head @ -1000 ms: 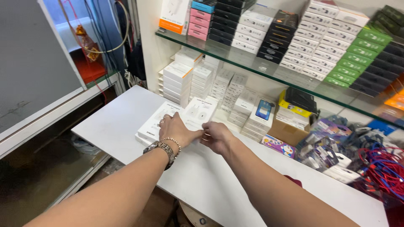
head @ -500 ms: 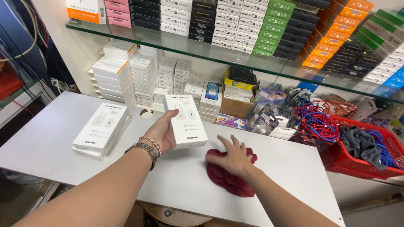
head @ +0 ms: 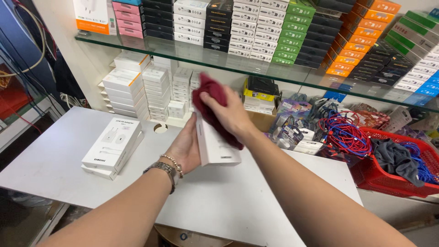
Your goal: The person wipes the surfaces of small white product boxes with a red cloth on a white table. They handle the boxes one at a time, wiping each and then placing them back on the table or onto a shelf behind the table.
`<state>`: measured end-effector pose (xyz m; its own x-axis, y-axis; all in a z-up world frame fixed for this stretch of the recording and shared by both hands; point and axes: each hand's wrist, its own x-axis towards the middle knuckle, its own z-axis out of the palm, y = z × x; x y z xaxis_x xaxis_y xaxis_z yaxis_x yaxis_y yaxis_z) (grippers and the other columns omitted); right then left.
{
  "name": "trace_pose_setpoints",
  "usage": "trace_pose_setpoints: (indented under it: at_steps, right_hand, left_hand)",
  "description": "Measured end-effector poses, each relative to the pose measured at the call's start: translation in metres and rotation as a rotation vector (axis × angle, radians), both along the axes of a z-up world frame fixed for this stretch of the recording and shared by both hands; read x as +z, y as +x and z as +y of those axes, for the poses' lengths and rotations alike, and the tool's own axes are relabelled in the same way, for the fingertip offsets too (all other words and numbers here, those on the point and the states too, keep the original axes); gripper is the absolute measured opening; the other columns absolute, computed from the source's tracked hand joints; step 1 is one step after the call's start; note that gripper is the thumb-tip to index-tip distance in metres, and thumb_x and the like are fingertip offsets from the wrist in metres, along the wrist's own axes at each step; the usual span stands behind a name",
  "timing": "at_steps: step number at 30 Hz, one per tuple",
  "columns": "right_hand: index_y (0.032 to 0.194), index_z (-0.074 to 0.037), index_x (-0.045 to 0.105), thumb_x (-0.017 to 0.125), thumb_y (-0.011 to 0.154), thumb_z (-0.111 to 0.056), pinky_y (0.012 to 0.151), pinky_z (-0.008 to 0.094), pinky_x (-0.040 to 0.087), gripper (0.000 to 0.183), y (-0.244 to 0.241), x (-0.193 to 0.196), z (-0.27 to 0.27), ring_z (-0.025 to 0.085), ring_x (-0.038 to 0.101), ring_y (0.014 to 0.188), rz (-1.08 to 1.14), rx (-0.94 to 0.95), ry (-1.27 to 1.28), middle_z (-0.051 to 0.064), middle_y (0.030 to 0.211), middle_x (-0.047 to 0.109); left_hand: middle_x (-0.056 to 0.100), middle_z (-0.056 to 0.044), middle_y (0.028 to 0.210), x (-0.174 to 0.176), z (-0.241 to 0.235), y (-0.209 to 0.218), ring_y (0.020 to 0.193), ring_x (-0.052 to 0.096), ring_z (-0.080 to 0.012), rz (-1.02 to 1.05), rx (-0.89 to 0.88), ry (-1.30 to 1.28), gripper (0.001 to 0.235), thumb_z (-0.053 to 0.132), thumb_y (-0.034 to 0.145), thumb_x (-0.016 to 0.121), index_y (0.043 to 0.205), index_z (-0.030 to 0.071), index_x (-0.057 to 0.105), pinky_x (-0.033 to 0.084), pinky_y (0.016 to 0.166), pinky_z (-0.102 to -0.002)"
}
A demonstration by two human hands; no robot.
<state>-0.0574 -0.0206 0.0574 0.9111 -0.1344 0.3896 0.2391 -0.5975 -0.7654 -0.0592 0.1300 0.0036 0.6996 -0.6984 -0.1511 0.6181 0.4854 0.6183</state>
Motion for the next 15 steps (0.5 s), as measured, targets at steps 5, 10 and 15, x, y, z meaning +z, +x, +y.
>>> trace_pose_setpoints:
  at_steps: [5, 10, 15]
  right_hand:
    - [0.123, -0.016, 0.067, 0.066, 0.089, -0.051, 0.097, 0.041, 0.049, 0.049, -0.014, 0.008, 0.039, 0.032, 0.066, 0.111, 0.162, -0.032, -0.097, 0.014, 0.119, 0.067]
    - [0.122, -0.011, 0.067, 0.071, 0.084, -0.032, 0.095, 0.043, 0.051, 0.044, -0.051, -0.01, 0.036, 0.034, 0.065, 0.109, 0.019, 0.022, -0.19, 0.013, 0.119, 0.068]
    - [0.126, -0.004, 0.064, 0.072, 0.081, -0.022, 0.098, 0.041, 0.052, 0.049, -0.105, -0.032, 0.003, 0.032, 0.067, 0.111, -0.174, 0.14, -0.111, 0.015, 0.121, 0.067]
  left_hand:
    - [0.059, -0.006, 0.142, 0.002, -0.007, 0.01, 0.134, 0.055, -0.0268, 0.141, 0.123, -0.138, 0.066, 0.064, 0.098, 0.035, 0.145, 0.021, 0.05, 0.045, 0.113, -0.049]
    - [0.057, -0.009, 0.145, -0.005, 0.003, 0.036, 0.135, 0.053, -0.0297, 0.134, 0.291, -0.134, 0.074, 0.069, 0.096, 0.037, 0.147, 0.017, 0.048, 0.044, 0.113, -0.05]
    - [0.054, -0.014, 0.151, -0.002, 0.02, 0.05, 0.138, 0.053, -0.0347, 0.097, 0.319, -0.124, 0.079, 0.069, 0.095, 0.039, 0.15, 0.013, 0.045, 0.043, 0.114, -0.054]
